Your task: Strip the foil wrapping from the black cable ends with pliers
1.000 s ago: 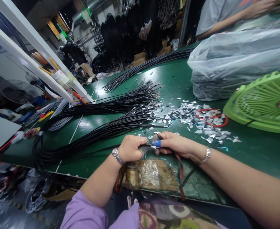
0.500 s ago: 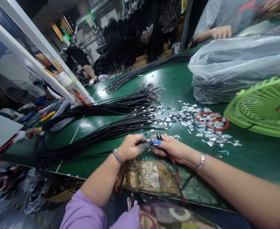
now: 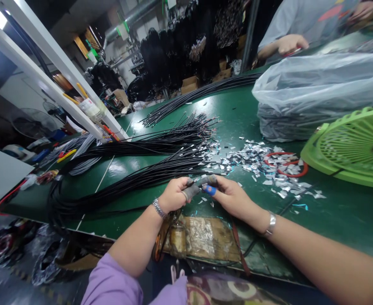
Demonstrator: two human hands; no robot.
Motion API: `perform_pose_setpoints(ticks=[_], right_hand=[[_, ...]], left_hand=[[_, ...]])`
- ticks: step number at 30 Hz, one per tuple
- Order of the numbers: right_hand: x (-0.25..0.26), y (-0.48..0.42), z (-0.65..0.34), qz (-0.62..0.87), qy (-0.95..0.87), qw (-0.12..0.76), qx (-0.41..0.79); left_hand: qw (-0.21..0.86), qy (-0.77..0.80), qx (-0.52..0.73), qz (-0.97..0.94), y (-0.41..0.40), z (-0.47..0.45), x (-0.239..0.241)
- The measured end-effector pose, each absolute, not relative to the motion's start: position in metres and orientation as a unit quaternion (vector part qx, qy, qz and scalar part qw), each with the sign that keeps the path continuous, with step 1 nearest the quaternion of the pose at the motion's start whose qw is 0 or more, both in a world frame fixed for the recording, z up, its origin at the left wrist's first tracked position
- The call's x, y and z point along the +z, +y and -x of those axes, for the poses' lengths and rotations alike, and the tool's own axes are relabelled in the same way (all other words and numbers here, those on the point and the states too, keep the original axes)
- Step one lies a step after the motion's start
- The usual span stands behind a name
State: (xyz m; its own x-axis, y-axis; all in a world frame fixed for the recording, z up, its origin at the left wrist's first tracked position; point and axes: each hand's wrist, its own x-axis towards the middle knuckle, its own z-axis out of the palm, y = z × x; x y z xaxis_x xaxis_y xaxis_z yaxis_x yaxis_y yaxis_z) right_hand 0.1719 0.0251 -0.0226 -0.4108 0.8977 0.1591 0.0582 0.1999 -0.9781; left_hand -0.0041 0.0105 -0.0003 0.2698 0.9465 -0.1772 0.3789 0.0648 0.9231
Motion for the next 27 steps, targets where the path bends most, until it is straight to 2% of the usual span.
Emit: perform_pose_setpoints(ticks=[9, 13, 16, 18, 21, 24, 27], right_hand=[[-0.03, 0.028, -0.173, 0.285, -0.524, 0.337, 0.728], [-0.031, 0.03, -0.174, 0.284, -0.493, 0.293, 0.768], [-0.028, 0.032, -0.174, 0.328, -0.489, 0.306, 0.748], [-0.029, 0.036, -0.175, 0.377, -0.497, 0.334, 0.706], [-0.034, 0.042, -0.179, 0.434, -0.576, 0.372, 0.584], [-0.04, 0.046, -0.183, 0.438, -0.703, 0.334, 0.45], [-0.041, 0.045, -0.185, 0.434, -0.735, 0.306, 0.421]], left_hand=[[0.602, 0.491, 0.222, -0.589, 0.014, 0.009, 0.001], [0.602, 0.49, 0.188, -0.602, 0.015, 0.008, -0.002], [0.515, 0.499, 0.243, -0.653, 0.015, 0.008, -0.007], [0.392, 0.5, 0.318, -0.704, 0.016, 0.009, -0.01], [0.221, 0.496, 0.398, -0.739, 0.016, 0.012, -0.011], [0.149, 0.516, 0.4, -0.743, 0.015, 0.013, -0.009], [0.126, 0.529, 0.362, -0.757, 0.014, 0.012, -0.008]])
